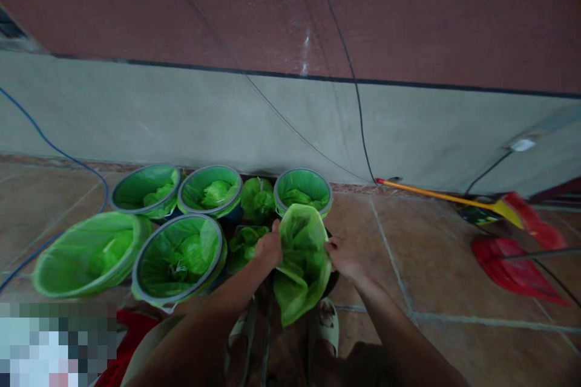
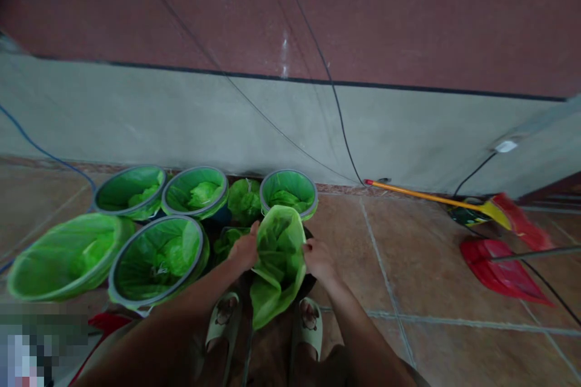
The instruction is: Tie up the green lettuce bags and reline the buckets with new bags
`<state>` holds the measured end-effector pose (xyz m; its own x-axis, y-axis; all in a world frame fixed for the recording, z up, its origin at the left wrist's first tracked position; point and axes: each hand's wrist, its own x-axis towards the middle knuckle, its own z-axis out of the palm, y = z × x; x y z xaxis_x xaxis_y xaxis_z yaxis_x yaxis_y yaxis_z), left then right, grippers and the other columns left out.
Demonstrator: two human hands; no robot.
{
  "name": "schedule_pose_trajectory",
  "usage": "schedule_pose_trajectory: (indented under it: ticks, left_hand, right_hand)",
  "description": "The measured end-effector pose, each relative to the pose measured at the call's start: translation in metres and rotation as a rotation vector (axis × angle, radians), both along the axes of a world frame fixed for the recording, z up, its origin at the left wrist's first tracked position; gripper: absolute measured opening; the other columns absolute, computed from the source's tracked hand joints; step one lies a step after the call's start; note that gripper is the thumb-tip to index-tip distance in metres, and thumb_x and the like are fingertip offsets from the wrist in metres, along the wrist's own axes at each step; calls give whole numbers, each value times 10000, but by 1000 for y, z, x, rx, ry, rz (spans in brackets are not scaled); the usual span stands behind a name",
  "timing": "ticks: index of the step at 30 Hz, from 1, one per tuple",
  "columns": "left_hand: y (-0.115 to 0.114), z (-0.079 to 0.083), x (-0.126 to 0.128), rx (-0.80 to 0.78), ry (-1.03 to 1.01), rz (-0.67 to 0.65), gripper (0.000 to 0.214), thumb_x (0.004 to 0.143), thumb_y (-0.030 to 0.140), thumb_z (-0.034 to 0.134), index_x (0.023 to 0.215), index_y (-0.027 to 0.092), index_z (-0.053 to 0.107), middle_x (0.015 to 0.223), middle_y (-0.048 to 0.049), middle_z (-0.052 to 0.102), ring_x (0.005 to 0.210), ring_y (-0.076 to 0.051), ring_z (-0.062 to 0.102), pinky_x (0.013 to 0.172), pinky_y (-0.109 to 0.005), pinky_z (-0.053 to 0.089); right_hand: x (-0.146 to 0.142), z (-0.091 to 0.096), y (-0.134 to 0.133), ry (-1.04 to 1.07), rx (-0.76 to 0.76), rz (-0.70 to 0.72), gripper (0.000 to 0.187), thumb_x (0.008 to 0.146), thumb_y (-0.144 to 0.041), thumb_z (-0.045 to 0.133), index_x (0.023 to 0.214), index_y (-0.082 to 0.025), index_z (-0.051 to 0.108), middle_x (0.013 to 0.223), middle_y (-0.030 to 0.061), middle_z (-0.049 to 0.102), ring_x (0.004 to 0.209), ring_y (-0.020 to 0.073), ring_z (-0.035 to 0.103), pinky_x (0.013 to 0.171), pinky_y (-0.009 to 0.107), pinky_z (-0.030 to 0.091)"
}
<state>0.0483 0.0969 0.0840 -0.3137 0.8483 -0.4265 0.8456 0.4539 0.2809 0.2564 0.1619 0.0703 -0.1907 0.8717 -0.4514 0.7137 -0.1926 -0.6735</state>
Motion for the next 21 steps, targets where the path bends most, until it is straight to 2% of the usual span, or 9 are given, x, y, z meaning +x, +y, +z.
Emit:
schedule_pose_trajectory:
  ticks: [3,6,8,11,14,17,21]
  left_hand:
    - [2,13,-36,-70,211,-3,586,892,119,411,1458,50,279,1125,-260,635,1096,-316,629,884,-389,490]
    - [0,20,-62,-150,219,22,498,851,105,455,1346,53,436,1120,-262,641,1098,-342,625,867,-414,500]
    - [-2,20,-65,-163,193,3,481,808,107,507,1288,90,498,1108,-232,654,1076,-350,633,843,-424,508]
    - [0,17,-51,-121,174,-34,594,759,132,566,1342,150,453,1214,-204,611,1131,-351,596,881,-461,488]
    - [10,14,-35,9,147,-71,656,746,198,614,1376,200,432,1317,-173,550,1209,-337,529,969,-497,427]
    - [22,10,-27,133,96,-76,481,803,285,597,1278,220,548,1258,-131,604,1167,-295,556,990,-449,412]
    - [37,-2,-26,178,-40,-18,272,889,281,492,1060,202,689,1083,-112,693,1058,-251,618,929,-357,436]
  right_hand:
    - [26,6,16,-478,178,175,230,833,-174,484,819,-126,708,898,155,716,917,259,689,759,304,499]
    - [37,11,19,-664,111,201,286,845,-167,466,961,-115,723,1023,193,704,1010,304,667,775,346,507]
    - [32,13,14,-713,38,183,302,856,-195,469,1018,-128,715,1057,189,696,1021,323,659,764,369,512]
    - [13,13,4,-745,60,182,336,860,-222,505,1145,-133,657,1122,185,665,1054,325,637,797,389,501]
    - [-5,9,-6,-715,266,235,473,831,-232,579,1294,-136,551,1249,187,588,1161,324,556,906,415,451]
    - [-17,3,-8,-564,417,287,553,840,-280,589,1371,-166,484,1299,156,558,1202,307,506,981,409,396]
    - [-27,-7,6,-378,448,242,404,888,-285,520,1267,-163,586,1215,128,623,1120,259,561,952,337,402]
